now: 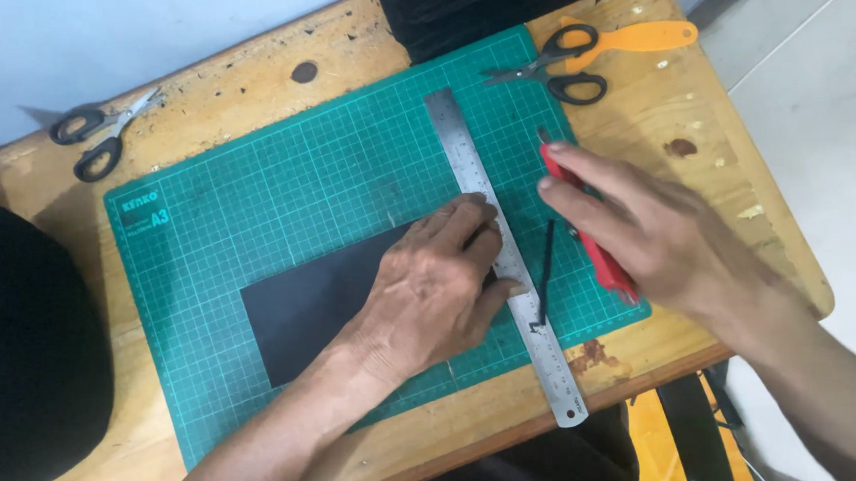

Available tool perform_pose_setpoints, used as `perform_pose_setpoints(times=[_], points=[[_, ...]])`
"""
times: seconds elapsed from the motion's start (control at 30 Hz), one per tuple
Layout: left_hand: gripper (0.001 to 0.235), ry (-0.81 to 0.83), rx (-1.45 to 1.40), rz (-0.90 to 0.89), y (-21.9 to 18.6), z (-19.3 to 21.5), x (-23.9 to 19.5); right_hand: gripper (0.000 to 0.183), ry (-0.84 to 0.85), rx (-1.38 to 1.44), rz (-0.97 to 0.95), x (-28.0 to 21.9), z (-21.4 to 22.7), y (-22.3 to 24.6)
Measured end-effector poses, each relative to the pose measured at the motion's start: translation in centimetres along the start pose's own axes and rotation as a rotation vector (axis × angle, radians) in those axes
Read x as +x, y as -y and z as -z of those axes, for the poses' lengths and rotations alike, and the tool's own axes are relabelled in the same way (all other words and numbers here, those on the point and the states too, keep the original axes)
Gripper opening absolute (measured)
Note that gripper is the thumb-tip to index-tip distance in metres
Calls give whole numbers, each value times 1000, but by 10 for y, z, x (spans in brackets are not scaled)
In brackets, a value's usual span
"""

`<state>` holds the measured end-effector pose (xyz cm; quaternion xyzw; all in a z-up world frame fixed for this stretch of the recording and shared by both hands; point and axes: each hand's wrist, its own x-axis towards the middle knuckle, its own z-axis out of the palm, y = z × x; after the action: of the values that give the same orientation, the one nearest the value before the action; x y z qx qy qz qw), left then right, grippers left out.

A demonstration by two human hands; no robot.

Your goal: The person measures and cuts a piece of black fabric on a green cutting mat using a metal ruler and a red utility knife. They then use scissors to trim the edges of the cut fabric piece.

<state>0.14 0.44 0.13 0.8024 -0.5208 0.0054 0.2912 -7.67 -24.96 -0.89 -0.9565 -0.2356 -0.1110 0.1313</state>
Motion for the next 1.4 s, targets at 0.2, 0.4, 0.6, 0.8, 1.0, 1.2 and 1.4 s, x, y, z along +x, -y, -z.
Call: perform_pose_setpoints(times=[0.2, 0.4, 0.6, 0.8, 1.0, 1.2, 1.4], points=[[46, 25, -106, 9, 4, 5, -2, 32, -67, -257, 335, 62, -13, -25], [52, 37, -170, 59, 6, 10, -3, 81, 27, -479, 249, 58, 20, -10], [93, 32, 128, 250, 11, 3, -8, 52, 32, -135, 222, -5, 27, 52], [100, 43, 176, 312, 18, -5, -7, 9, 5, -142, 10, -47, 10, 69], [100, 131, 67, 467, 27, -6, 1, 13, 386, -555, -532, -125, 15, 71], [105, 267, -182, 608, 21, 16, 15, 14, -78, -108, -373, -34, 40, 65], [84, 263, -348, 711, 16, 37, 19, 33, -142, -128, -376, 47, -37, 20]])
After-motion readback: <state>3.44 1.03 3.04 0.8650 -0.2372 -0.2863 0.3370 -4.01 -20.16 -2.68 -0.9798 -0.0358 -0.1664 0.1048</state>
